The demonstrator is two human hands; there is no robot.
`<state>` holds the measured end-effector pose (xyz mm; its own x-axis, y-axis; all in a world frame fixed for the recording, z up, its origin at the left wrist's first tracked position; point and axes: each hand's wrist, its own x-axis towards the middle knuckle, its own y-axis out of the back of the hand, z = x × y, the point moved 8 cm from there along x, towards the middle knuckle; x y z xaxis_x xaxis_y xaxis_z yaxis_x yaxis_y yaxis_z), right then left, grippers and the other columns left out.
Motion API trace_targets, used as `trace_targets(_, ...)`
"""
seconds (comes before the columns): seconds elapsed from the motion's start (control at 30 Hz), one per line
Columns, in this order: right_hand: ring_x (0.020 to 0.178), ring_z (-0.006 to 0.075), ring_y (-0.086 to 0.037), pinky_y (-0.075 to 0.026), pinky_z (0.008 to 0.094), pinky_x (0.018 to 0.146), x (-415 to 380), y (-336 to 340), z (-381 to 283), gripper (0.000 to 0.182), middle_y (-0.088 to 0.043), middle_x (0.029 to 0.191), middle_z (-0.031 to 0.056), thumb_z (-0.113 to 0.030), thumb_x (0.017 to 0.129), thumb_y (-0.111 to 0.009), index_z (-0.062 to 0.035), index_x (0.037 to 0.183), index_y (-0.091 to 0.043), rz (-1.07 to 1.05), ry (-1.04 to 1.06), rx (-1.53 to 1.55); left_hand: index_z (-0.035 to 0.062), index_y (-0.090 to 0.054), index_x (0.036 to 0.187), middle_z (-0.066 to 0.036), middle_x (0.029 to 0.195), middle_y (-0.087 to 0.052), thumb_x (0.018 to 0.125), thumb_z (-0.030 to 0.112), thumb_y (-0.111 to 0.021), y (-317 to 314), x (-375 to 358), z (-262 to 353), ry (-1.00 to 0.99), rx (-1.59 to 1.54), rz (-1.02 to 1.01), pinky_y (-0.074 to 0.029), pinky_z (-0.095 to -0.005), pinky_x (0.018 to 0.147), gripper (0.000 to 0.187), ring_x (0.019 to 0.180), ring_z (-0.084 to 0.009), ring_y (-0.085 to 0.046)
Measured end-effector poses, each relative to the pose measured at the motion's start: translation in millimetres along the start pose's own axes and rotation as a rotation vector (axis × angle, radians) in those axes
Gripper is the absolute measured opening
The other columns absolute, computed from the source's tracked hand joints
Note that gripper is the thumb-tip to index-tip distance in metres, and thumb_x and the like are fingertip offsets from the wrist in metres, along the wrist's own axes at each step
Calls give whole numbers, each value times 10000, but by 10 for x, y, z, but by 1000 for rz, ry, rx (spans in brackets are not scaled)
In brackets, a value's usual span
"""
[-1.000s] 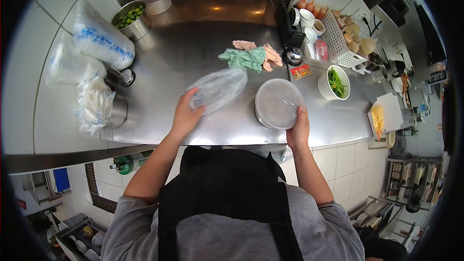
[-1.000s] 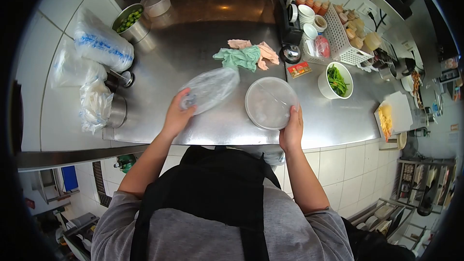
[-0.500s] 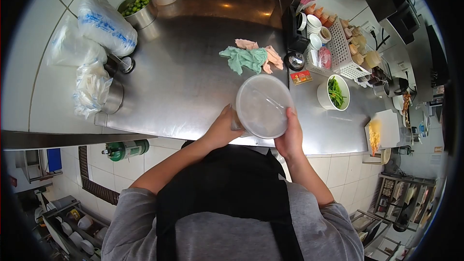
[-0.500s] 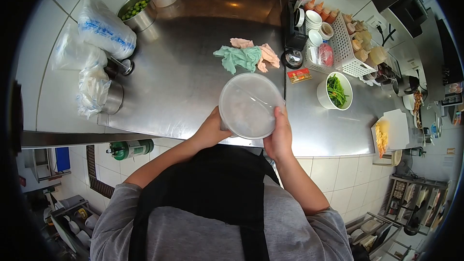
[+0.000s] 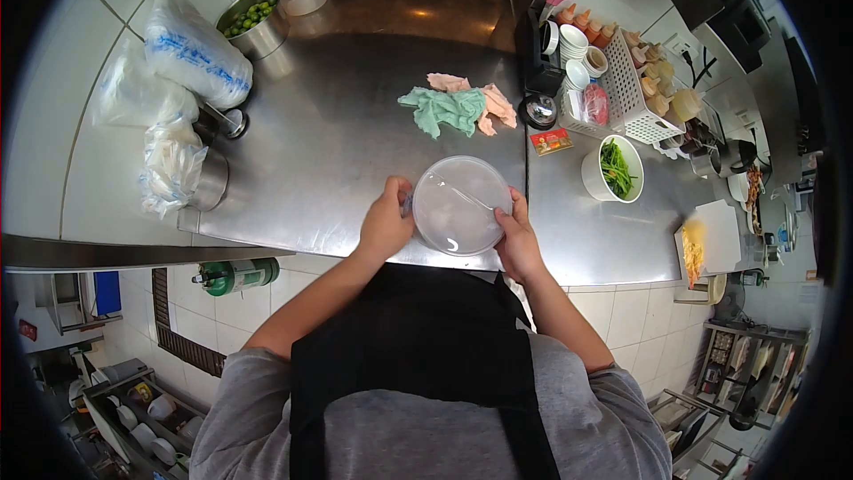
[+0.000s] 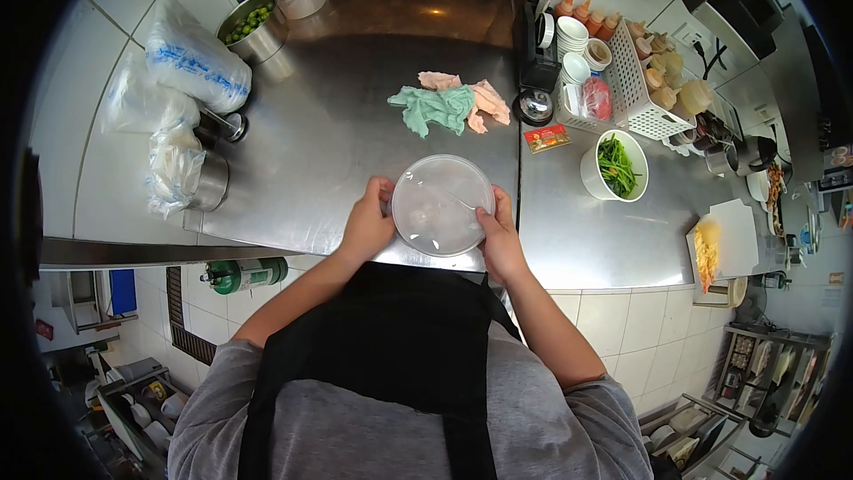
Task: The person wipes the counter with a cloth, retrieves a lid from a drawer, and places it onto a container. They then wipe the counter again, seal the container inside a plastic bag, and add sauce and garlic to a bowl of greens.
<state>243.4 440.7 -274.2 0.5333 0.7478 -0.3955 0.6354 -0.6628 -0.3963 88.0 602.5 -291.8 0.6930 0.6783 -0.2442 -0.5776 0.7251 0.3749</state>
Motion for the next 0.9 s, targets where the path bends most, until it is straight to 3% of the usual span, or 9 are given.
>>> trace_targets(0.1, 1215, 236, -506, -445, 390, 996, 194, 111, -122, 429, -491, 1385, 112, -159, 994, -482, -82, 1403, -379, -11, -30, -432, 94, -517, 1242, -194, 965, -644, 807, 110, -682, 120, 305, 86, -218, 251, 148, -523, -410, 690, 466, 836, -375, -655)
trace_targets(0.2, 1040, 370, -614, -475, 420, 922, 240, -189, -624, 356, -622, 1146, 202, -193, 973, -500, -27, 1287, -517, 131, 517, -1172, 42, -593, 1131, -159, 914, -664, 809, 116, -699, -72, 677, -79, -176, 237, -26, -527, -401, 696, 346, 800, -325, -674)
trace_targets(0.27, 1042, 366, -609, -475, 438, 907, 274, -341, -636, 354, -622, 1158, 183, -206, 973, -505, -53, 1291, -526, 100, 569, -1255, 35, -630, 1027, -82, 854, -672, 895, 167, -669, -217, 765, -484, 400, -568, -48, -535, -348, 676, 191, 748, -213, -666)
trace_targets(0.4, 1053, 340, -597, -477, 483, 863, 330, -417, -580, 346, -621, 1177, 133, -230, 978, -509, -117, 1304, -539, 100, 623, -1380, 32, -648, 978, -37, 826, -664, 938, 195, -645, -199, 694, -324, 554, -994, 17, -506, -304, 636, 168, 724, -172, -635)
trace_targets(0.6, 1081, 345, -583, -473, 492, 867, 358, -382, -520, 353, -602, 1204, 153, -195, 970, -516, -88, 1307, -528, 113, 625, -1336, 114, -640, 928, 22, 799, -607, 949, 193, -628, 47, 667, 541, -23, -719, -15, -433, -279, 637, 83, 720, -144, -583)
trace_targets(0.67, 1082, 351, -582, -472, 496, 869, 357, -402, -480, 359, -593, 1218, 163, -187, 964, -526, -78, 1306, -524, 131, 626, -1331, 174, -641, 919, 45, 728, -511, 878, 167, -646, 54, 190, 1321, -1001, 433, 237, -410, -296, 690, 42, 690, -158, -540)
trace_targets(0.7, 1072, 358, -585, -472, 485, 875, 317, -420, -522, 365, -584, 1221, 173, -167, 947, -554, -68, 1298, -526, 184, 695, -1288, 174, -641, 919, 45, 728, -511, 878, 167, -646, 56, 119, 1354, -1001, 431, 236, -410, -296, 690, 42, 690, -158, -540)
trace_targets(0.8, 1054, 366, -591, -486, 459, 851, 261, -411, -637, 385, -571, 1220, 191, -126, 910, -610, -56, 1281, -532, 221, 757, -1164, 211, -636, 911, 40, 727, -494, 736, 156, -645, -169, -420, 1422, -1439, 694, 139, -406, -323, 704, 183, 698, -156, -546)
trace_targets(0.9, 989, 352, -610, -509, 429, 774, 174, -266, -745, 368, -586, 1165, 195, -98, 873, -660, -42, 1223, -563, 260, 699, -1020, 193, -634, 917, 25, 755, -517, 699, 159, -642, -30, -624, 1359, -1400, 650, 169, -409, -322, 676, 221, 707, -157, -557)
